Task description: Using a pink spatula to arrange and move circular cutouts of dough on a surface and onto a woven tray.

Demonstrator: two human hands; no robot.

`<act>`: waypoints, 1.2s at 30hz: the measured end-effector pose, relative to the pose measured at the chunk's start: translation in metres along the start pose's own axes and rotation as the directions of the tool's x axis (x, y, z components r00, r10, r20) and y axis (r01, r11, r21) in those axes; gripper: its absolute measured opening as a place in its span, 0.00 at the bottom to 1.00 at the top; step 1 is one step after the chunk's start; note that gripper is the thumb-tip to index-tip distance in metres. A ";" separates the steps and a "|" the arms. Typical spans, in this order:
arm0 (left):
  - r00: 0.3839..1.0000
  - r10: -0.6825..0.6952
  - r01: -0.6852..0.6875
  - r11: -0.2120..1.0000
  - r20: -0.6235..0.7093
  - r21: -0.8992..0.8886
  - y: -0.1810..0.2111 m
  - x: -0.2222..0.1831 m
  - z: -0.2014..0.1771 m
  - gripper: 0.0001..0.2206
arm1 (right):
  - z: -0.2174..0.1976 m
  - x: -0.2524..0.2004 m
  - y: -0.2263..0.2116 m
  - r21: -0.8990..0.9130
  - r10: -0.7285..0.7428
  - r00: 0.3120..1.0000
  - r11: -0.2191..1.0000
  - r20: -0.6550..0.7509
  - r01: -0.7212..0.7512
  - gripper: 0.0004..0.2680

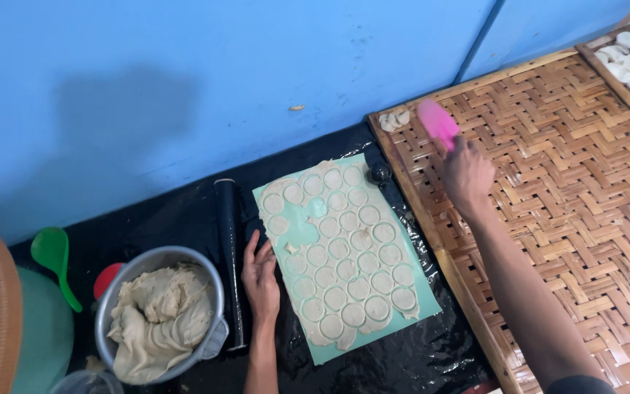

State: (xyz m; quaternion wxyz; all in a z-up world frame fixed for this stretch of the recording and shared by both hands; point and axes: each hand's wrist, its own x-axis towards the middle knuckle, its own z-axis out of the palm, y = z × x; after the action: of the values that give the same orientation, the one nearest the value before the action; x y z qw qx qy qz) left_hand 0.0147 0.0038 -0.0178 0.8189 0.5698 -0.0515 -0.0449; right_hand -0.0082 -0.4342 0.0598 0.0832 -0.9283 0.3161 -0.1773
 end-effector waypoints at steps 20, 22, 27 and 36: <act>0.998 0.053 -0.052 0.997 0.017 -0.057 -0.004 -0.002 -0.003 0.26 | -0.050 -0.179 -0.151 0.436 -0.396 0.882 0.861 0.256 0.261 0.12; 0.999 0.050 -0.049 0.997 0.015 -0.061 -0.001 0.001 -0.001 0.26 | -0.048 -0.178 -0.150 0.435 -0.390 0.888 0.862 0.244 0.259 0.12; 0.998 0.055 -0.053 0.996 0.022 -0.078 -0.004 0.000 -0.002 0.26 | -0.045 -0.178 -0.149 0.450 -0.395 0.896 0.850 0.204 0.273 0.11; 0.998 0.052 -0.051 0.999 0.020 -0.011 0.004 -0.001 0.001 0.26 | -0.041 -0.174 -0.154 0.503 -0.386 0.876 0.840 0.289 0.204 0.10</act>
State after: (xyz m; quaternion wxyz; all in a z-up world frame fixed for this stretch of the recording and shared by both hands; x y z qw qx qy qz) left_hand 0.0135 0.0039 -0.0137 0.8224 0.5633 -0.0742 -0.0299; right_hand -0.0659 -0.2080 0.0903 0.3299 -0.9364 0.0933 -0.0747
